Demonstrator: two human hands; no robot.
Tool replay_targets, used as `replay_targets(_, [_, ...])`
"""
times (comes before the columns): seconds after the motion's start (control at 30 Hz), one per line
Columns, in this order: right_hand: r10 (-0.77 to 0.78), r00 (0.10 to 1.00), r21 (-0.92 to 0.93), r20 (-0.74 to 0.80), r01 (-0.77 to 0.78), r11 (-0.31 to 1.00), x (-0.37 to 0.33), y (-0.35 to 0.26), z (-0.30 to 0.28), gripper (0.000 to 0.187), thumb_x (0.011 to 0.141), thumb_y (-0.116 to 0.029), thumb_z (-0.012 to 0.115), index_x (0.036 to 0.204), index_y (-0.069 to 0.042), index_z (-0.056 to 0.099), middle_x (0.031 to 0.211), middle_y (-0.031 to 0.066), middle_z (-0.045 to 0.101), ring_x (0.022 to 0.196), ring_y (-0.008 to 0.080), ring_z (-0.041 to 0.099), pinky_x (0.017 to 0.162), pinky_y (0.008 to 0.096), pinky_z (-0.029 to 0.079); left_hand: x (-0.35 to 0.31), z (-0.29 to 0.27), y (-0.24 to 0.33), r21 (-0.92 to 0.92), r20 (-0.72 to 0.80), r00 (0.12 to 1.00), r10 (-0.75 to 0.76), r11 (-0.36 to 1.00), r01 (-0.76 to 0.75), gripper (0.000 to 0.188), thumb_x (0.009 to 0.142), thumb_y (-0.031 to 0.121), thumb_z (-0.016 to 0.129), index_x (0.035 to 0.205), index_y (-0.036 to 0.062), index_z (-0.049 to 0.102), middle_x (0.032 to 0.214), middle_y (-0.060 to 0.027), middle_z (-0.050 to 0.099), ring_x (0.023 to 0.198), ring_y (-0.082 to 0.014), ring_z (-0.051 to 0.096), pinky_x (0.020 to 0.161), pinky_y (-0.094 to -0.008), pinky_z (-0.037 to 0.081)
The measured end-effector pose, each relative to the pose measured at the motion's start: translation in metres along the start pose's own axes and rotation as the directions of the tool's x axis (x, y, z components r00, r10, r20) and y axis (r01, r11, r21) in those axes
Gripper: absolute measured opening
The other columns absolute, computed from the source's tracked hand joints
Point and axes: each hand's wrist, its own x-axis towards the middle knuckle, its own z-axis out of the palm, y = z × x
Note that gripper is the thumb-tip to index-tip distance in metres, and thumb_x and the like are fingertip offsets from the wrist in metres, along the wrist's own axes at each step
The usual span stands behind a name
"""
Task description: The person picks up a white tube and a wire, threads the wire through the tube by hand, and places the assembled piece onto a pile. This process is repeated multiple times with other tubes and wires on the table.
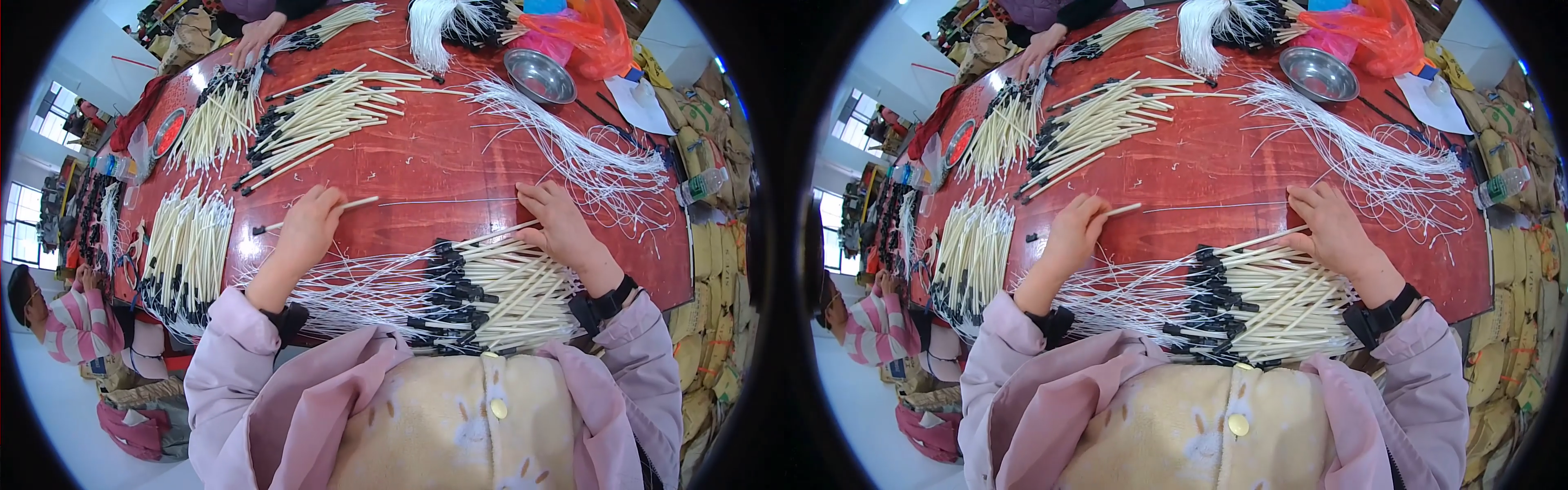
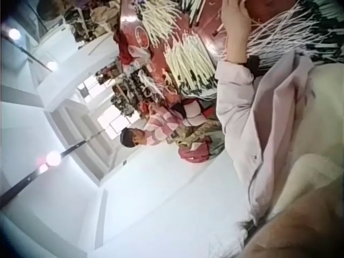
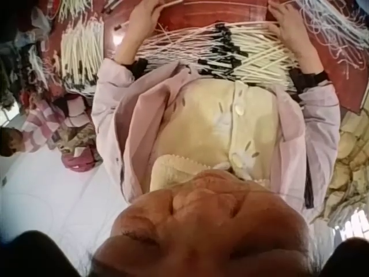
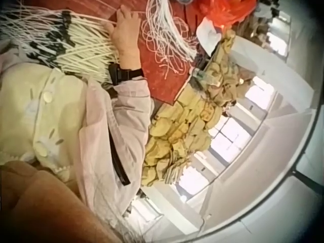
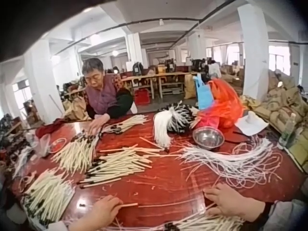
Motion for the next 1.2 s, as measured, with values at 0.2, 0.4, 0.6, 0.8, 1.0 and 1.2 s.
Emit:
replay_targets(0.2, [-0.005, 1.0, -0.026, -0.014, 0.005, 1.0, 0.002, -0.003, 0.001, 0.069, 0.083, -0.044, 0.073, 0.128, 0.007, 0.061, 0.139, 0.0164, 0.057, 0.116, 0.0359, 0.052, 0.104, 0.0452, 0.043, -0.015, 0.007, -0.007, -0.004, 0.013, 0.997, -0.074, 0.997, 0.074, 0.01, 0.092, 0.004, 0.064, 0.102, 0.0025, 0.065, 0.092, -0.0169, 0.063, 0.088, -0.0394, 0.063, 0.076, -0.0429, 0.05])
replay_targets(0.4, [-0.006, 1.0, -0.047, 0.001, 0.006, 0.999, 0.005, -0.007, -0.001, 0.071, 0.082, -0.045, 0.074, 0.128, 0.007, 0.061, 0.136, 0.0167, 0.058, 0.115, 0.0355, 0.052, 0.103, 0.045, 0.042, -0.012, 0.008, -0.004, 0.007, 0.009, 0.998, -0.067, 0.998, 0.067, 0.01, 0.092, 0.005, 0.064, 0.102, 0.0026, 0.065, 0.093, -0.0167, 0.063, 0.087, -0.039, 0.063, 0.076, -0.0423, 0.051])
replay_targets(0.6, [0.009, 1.0, -0.043, 0.016, -0.008, 0.999, 0.003, -0.005, -0.002, 0.073, 0.082, -0.047, 0.075, 0.128, 0.007, 0.061, 0.135, 0.0168, 0.058, 0.115, 0.0351, 0.052, 0.102, 0.0446, 0.042, -0.007, 0.013, -0.002, 0.027, 0.035, 0.997, -0.073, 0.997, 0.073, 0.012, 0.094, 0.012, 0.064, 0.105, 0.0062, 0.065, 0.096, -0.0155, 0.064, 0.089, -0.0408, 0.064, 0.076, -0.0489, 0.052])
replay_targets(0.8, [0.003, 0.999, -0.059, 0.048, 0.0, 0.998, 0.002, -0.007, -0.007, 0.077, 0.082, -0.052, 0.072, 0.128, 0.009, 0.06, 0.137, 0.0179, 0.057, 0.117, 0.0365, 0.051, 0.104, 0.0454, 0.04, 0.011, 0.031, 0.011, 0.146, 0.037, 0.999, 0.017, 0.989, -0.022, 0.008, 0.091, 0.011, 0.062, 0.099, 0.0095, 0.066, 0.094, -0.0137, 0.064, 0.089, -0.0374, 0.066, 0.076, -0.0467, 0.055])
replay_targets(1.0, [-0.076, 0.995, -0.119, 0.056, 0.083, 0.99, 0.013, -0.019, 0.007, 0.087, 0.083, -0.055, 0.069, 0.136, 0.012, 0.052, 0.149, 0.0209, 0.047, 0.128, 0.0389, 0.046, 0.111, 0.0466, 0.036, 0.084, 0.102, 0.084, 0.2, 0.16, 0.922, 0.352, 0.903, -0.379, 0.014, 0.085, 0.012, 0.061, 0.097, 0.0088, 0.067, 0.098, -0.0098, 0.066, 0.096, -0.0294, 0.068, 0.078, -0.0433, 0.056])
replay_targets(1.2, [-0.052, 0.996, -0.014, -0.072, 0.051, 0.999, 0.019, 0.007, 0.016, 0.078, 0.086, -0.045, 0.07, 0.141, 0.007, 0.05, 0.154, 0.0192, 0.042, 0.131, 0.0386, 0.044, 0.113, 0.0477, 0.034, 0.094, 0.116, 0.125, 0.204, 0.195, 0.881, 0.432, 0.86, -0.467, 0.016, 0.087, 0.016, 0.062, 0.1, 0.0077, 0.067, 0.104, -0.0088, 0.066, 0.101, -0.0282, 0.067, 0.079, -0.044, 0.054])
